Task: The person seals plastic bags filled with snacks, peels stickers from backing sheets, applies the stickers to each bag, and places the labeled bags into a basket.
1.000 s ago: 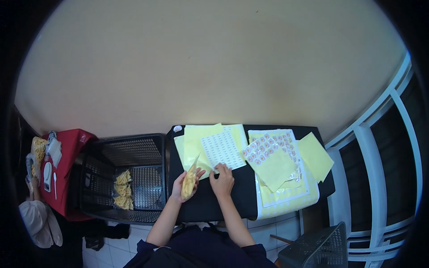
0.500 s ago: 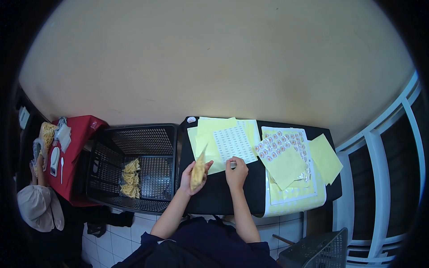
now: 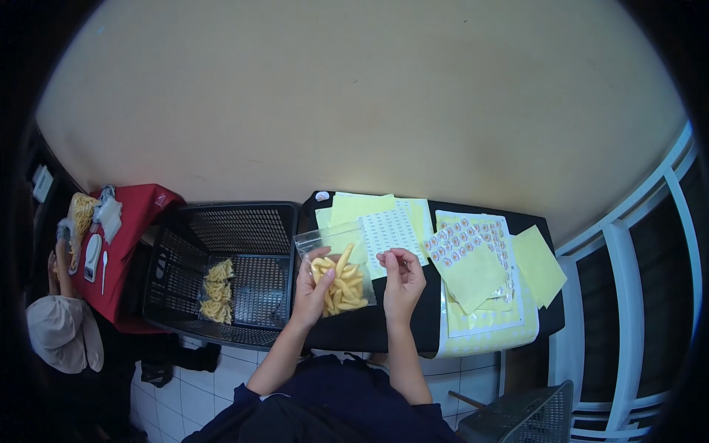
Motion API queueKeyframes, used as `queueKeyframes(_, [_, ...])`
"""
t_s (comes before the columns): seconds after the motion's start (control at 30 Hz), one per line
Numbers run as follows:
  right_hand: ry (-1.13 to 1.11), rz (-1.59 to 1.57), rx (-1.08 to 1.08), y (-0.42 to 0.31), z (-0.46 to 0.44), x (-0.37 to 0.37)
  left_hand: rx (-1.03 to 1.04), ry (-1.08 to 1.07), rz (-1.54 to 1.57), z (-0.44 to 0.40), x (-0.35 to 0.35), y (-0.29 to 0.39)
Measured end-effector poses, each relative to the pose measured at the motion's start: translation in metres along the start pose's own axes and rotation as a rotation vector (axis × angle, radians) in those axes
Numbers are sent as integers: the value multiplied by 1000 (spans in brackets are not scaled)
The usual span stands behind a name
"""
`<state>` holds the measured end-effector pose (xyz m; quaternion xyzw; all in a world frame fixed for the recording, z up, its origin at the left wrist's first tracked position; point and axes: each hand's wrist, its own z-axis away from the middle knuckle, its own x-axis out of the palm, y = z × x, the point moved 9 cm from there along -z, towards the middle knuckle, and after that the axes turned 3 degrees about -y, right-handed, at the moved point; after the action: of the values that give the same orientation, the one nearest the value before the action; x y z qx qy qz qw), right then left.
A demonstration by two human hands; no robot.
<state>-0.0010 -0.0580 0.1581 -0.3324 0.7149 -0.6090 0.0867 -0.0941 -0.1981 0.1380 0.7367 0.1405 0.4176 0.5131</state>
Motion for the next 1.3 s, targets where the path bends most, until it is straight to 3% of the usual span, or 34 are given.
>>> queueKeyframes(0.2, [-185,-23,-153,-29,16,26,138,-1,-207,5,3,10])
queueKeyframes(0.3, [-252,-93,-74,-17,18,30,132,6,-187,7,5,11])
queueKeyframes(0.47, [-220,-18,18,-15,20,38,140,13,-250,10,4,14])
queueKeyframes(0.53, [-176,-124,39,-17,19,37,146,14,-257,11,4,16])
queueKeyframes(0.87, [-199,-129,26,-15,24,37,173,12,-320,17,3,18])
queueKeyframes(0.97, [-218,-75,21,-15,24,39,191,-3,-316,18,6,23])
queueKeyframes(1.03, [-250,271,-151,-28,24,42,180,-5,-300,18,5,22])
queueKeyframes(1.17, [-190,135,-22,-27,22,44,137,-20,-189,21,5,22])
queueKeyframes(1.23, [-145,475,-417,-74,27,59,145,-42,-221,23,8,27])
queueKeyframes(1.3, [-213,519,-416,-71,24,66,152,-71,-252,24,12,30])
